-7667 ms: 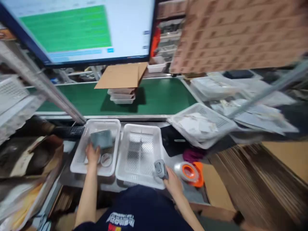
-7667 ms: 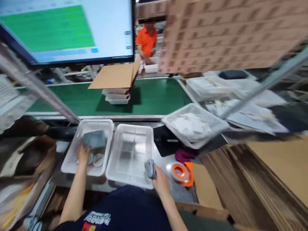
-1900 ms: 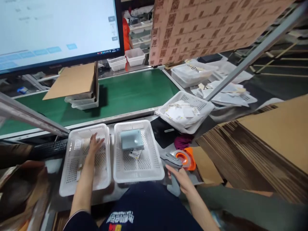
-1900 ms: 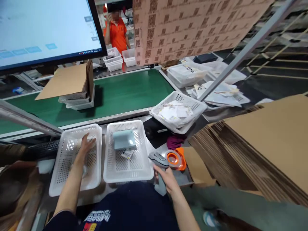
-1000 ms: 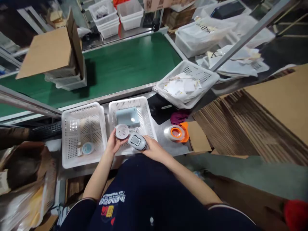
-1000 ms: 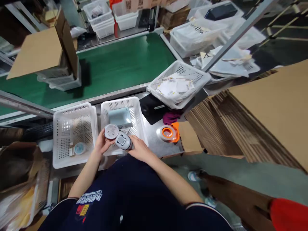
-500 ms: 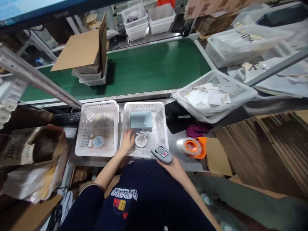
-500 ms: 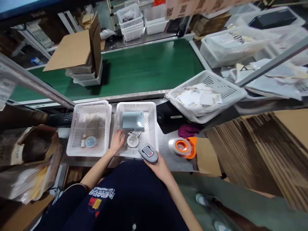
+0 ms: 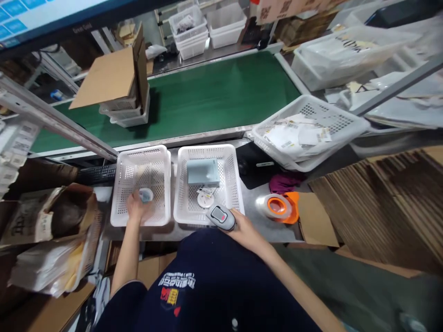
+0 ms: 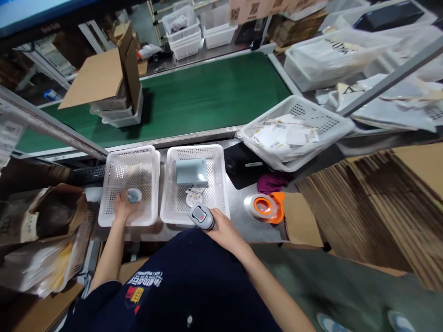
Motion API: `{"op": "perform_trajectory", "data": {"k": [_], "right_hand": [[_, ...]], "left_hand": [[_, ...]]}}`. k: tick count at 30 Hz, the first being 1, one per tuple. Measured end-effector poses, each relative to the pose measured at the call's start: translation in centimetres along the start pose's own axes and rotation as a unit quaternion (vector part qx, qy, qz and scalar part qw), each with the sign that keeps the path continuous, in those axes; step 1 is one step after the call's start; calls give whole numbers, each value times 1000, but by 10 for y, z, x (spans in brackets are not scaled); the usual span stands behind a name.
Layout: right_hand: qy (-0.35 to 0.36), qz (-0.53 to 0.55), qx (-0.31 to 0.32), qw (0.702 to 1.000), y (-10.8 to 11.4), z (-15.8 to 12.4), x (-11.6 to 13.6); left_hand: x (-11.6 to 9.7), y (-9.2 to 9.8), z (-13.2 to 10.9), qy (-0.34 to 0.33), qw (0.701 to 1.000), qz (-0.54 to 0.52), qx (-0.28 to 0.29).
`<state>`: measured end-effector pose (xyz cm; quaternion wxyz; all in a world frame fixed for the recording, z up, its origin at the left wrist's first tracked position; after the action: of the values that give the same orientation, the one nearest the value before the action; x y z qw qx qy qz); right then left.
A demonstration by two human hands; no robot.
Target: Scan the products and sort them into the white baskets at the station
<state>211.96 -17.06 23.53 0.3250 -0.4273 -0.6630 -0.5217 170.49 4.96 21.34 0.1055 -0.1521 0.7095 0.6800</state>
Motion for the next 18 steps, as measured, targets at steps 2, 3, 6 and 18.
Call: {"op": "perform_trajectory", "data": {"k": [2,3,6,18], "right_hand": [[27,-50,20,998,7,6,21],[42,-73,30,996,9,9,31],[72,-151,60,984,9,20,58],[3,-200,62,978,-2,22,44]], "left_hand": [[-27,-1,-2,-66,997,-23,-38],[-44,-4,-3,-105,993,-34,-50],[-99,-19,-13,-228,971,-56,-44],[-157,-85,-51,-353,916,129,137]]}}
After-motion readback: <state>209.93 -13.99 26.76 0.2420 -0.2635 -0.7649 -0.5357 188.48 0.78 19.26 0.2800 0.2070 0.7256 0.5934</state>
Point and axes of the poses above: each hand's wrist, its own z-axis towards the middle knuckle, its own y-axis out of the back of the hand, x = y × z, the point moved 1 cm from there along z, towards the middle knuckle, and after that the axes turned 9 degrees about -z, right-handed, at the moved point
